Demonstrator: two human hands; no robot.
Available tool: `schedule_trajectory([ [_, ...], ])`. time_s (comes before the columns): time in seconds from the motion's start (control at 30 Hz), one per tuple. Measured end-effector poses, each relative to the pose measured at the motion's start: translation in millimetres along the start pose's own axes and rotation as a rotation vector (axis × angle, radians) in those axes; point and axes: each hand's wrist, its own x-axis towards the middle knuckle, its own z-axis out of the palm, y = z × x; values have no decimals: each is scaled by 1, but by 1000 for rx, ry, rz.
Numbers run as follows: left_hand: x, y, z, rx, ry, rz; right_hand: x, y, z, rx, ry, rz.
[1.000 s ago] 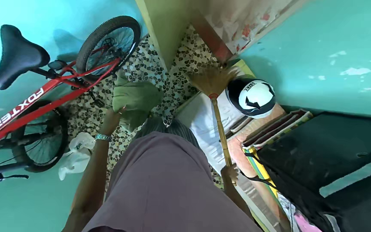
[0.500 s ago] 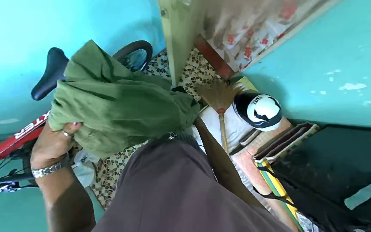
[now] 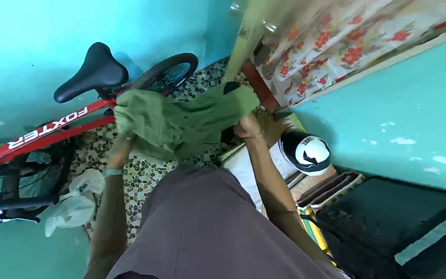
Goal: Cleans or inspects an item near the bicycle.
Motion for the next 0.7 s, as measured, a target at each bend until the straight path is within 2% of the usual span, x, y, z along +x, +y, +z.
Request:
schedule_trajectory([
  [0.07,15,-6,17,153,-9,72,2,-21,42,-110,71,70],
  [0.17,1,20,36,10,17,314,11,-22,80,-328,41,68],
  [0.27,-27,66,52,-83,-133,587,24,0,92,-529,-16,68],
  [0.37,-32,106,73,19,-302,741,26,7,92,-684,-112,98],
  [0.47,-18,137,96,105,-387,758,29,-2,87,-777,-191,117],
  [0.53,-11,146,103,129,-459,764,28,-14,80,-745,-239,65],
  [0.63,-11,150,110,47,-503,813,17,-31,65,-617,-328,30],
  [0.7,-10,153,116,-55,-475,849,10,-34,53,-537,-350,2],
])
